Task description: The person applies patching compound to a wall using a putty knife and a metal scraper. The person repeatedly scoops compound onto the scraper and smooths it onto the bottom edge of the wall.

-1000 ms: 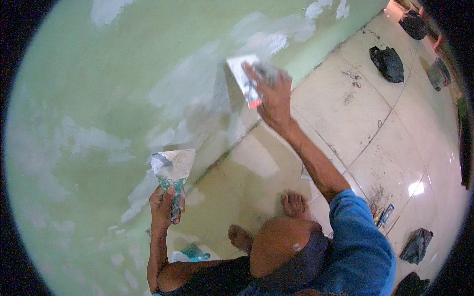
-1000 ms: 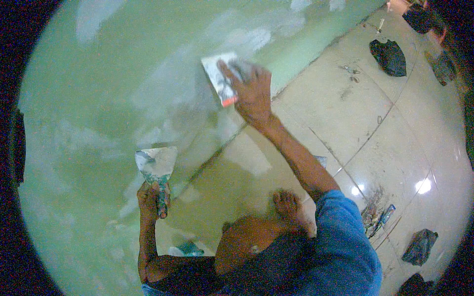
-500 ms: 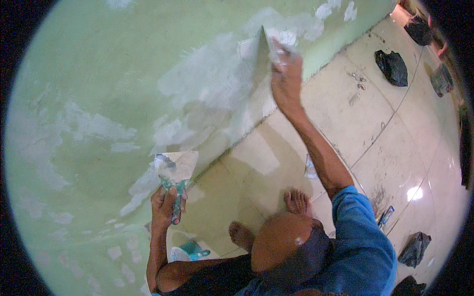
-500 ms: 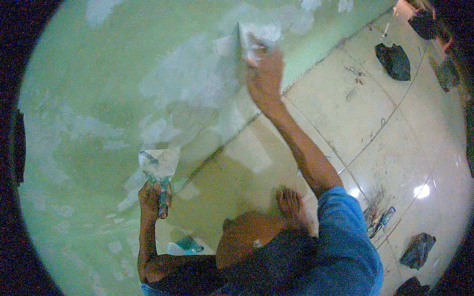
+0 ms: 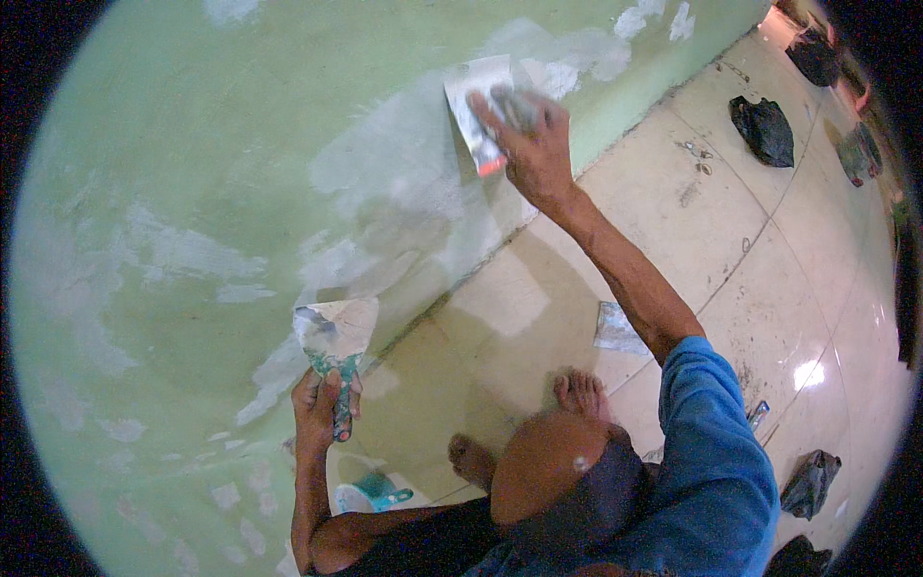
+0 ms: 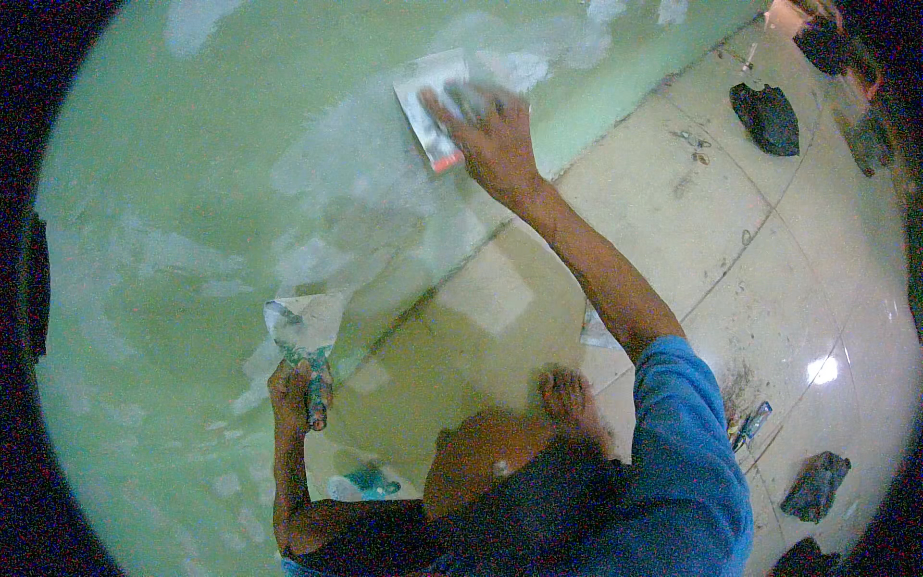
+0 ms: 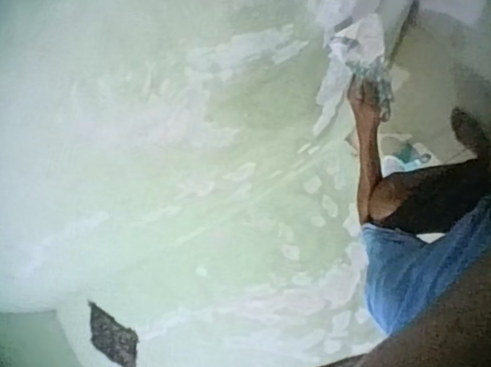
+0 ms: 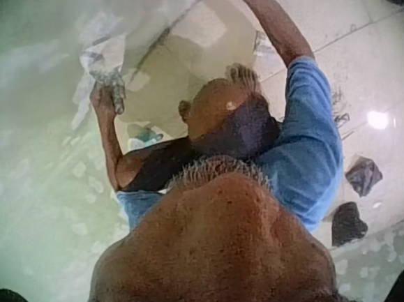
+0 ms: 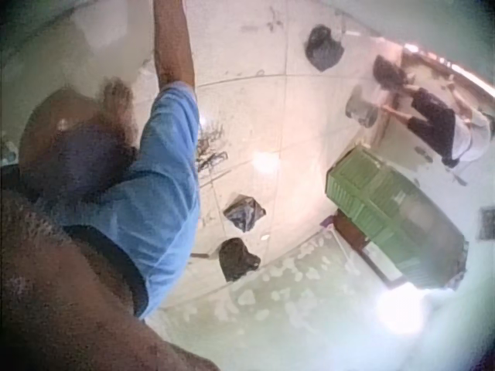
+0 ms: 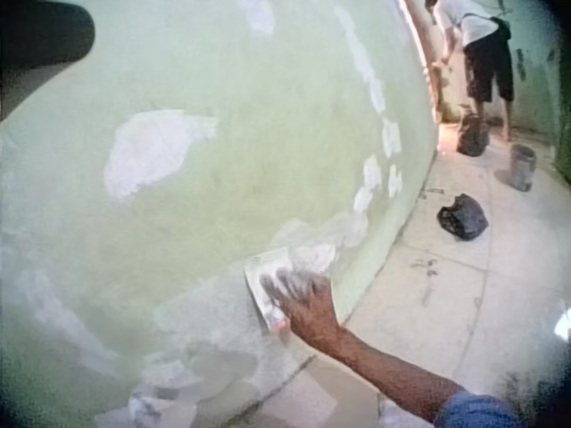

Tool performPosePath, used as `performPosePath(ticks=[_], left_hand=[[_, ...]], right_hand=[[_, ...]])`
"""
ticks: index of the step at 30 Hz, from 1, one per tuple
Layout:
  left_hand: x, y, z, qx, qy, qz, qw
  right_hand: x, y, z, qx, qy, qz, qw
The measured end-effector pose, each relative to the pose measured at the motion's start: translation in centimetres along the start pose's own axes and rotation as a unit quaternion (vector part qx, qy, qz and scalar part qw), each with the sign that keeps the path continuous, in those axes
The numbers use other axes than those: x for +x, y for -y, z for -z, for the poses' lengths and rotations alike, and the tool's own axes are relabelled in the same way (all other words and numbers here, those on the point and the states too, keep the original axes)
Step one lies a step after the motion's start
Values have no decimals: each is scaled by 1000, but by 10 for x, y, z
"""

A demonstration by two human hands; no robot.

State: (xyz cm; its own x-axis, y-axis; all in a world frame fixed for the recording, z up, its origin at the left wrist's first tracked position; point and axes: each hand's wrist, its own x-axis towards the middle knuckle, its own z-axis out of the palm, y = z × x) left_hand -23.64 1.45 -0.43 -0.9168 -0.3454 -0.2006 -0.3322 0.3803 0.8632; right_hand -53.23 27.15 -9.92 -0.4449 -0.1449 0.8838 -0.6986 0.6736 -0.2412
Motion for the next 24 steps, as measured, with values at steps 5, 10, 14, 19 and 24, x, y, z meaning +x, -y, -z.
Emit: performPosePath(ticks=[5, 10, 14, 19, 24], left_hand=[[5, 16, -3, -26, -13, 1, 1000], [1, 12, 16, 0, 12, 10, 1000], [2, 10, 5, -13, -10, 27, 999], [9, 14, -6, -30, -10, 20, 999], [5, 13, 3, -40, -7, 29, 999]], right_hand=[[-81, -24, 9, -27, 133, 44, 990], [11, -27, 29, -54, -24, 26, 998], [34, -22, 19, -6, -53, 24, 998], [-65, -1, 2, -26, 131, 67, 989], [-43, -33, 9, -86, 79, 33, 993]])
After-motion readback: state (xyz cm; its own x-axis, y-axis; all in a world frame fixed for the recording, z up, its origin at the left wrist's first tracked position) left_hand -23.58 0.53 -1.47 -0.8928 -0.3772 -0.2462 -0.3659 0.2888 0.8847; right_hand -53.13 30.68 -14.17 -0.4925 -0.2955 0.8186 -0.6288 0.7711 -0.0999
